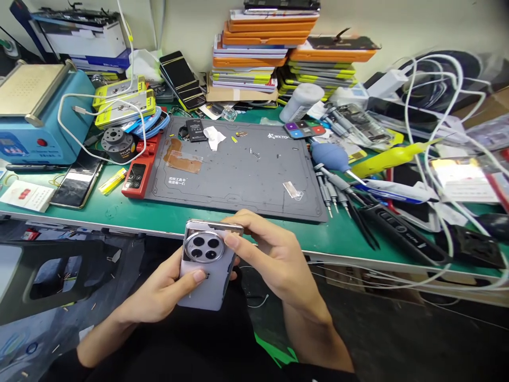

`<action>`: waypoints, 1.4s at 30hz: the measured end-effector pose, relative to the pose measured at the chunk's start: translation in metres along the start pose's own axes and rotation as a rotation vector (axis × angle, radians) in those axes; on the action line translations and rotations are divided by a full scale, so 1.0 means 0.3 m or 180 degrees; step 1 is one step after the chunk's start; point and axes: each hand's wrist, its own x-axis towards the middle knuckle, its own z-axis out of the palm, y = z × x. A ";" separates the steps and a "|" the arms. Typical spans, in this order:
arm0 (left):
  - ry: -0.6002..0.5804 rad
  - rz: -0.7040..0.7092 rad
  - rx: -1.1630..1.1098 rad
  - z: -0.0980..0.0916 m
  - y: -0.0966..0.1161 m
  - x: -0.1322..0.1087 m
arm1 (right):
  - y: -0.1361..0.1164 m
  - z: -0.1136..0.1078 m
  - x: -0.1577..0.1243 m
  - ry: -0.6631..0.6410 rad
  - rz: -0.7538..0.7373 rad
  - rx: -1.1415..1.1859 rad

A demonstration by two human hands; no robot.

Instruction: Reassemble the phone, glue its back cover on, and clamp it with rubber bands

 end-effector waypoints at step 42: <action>0.1477 0.1417 -0.0564 0.055 0.162 0.106 | 0.092 0.106 -0.054 0.0447 -0.0419 -0.0034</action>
